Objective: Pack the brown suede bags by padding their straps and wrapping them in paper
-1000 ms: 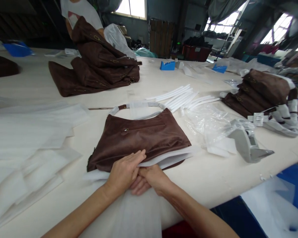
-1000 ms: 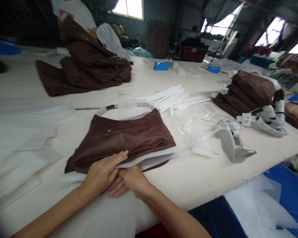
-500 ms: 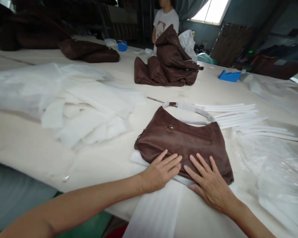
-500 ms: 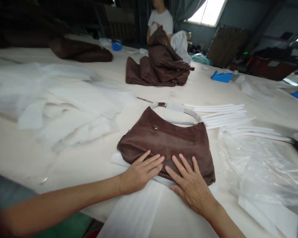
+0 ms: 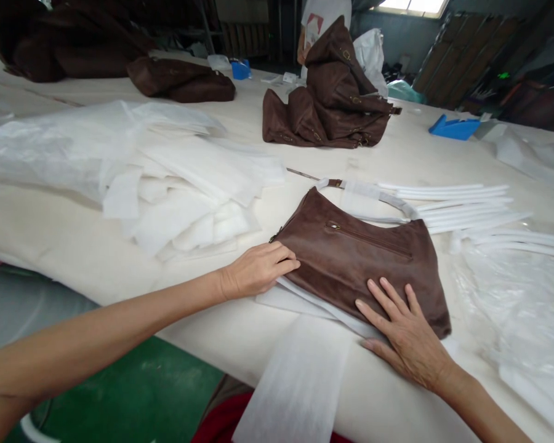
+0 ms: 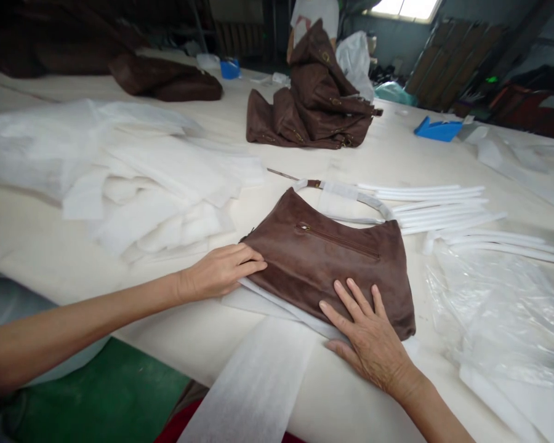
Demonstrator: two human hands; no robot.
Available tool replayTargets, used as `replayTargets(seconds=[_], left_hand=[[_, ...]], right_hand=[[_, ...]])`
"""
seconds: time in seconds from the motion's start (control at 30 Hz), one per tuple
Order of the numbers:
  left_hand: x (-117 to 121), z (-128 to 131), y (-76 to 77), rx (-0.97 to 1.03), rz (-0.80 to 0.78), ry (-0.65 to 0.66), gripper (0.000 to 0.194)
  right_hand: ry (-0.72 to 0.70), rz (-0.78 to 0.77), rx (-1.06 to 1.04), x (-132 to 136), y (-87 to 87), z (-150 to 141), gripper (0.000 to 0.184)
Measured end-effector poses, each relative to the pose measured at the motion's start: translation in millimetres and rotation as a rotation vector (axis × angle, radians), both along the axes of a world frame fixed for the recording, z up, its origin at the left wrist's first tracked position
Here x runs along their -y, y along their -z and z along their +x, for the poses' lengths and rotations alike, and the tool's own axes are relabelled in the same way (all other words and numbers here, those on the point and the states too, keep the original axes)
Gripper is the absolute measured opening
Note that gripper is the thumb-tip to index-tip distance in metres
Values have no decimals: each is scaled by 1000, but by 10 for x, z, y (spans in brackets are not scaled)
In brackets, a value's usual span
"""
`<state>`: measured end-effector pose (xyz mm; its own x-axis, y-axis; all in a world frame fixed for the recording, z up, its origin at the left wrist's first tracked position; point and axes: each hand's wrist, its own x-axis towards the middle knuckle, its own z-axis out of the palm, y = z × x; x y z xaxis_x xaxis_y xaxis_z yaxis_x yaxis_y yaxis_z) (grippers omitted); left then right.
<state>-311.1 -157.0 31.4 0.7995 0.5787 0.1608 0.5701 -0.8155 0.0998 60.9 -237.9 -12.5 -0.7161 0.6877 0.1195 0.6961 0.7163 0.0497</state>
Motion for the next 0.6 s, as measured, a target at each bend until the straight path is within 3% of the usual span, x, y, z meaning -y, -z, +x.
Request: replayTargets(seconds=[0.1, 0.23, 0.3, 0.37, 0.47, 0.53, 0.6], left_hand=[[-108, 38, 2, 6, 42, 46, 40], [-108, 29, 228, 182, 63, 32, 37], [-60, -28, 256, 247, 23, 8, 35], [-43, -83, 130, 244, -92, 0, 31], [-116, -19, -226, 177, -297, 5, 27], [-184, 185, -393, 192, -298, -18, 24], [-224, 481, -391, 260, -187, -15, 31]], right_hand=[[8, -23, -25, -2, 0, 14, 61], [43, -46, -57, 0, 16, 18, 58], [47, -57, -67, 4, 11, 6, 58], [51, -65, -71, 5, -6, -12, 59], [64, -65, -57, 2, -44, -43, 63], [71, -62, -40, 0, -67, -57, 65], [72, -60, -28, 0, -84, -66, 67]])
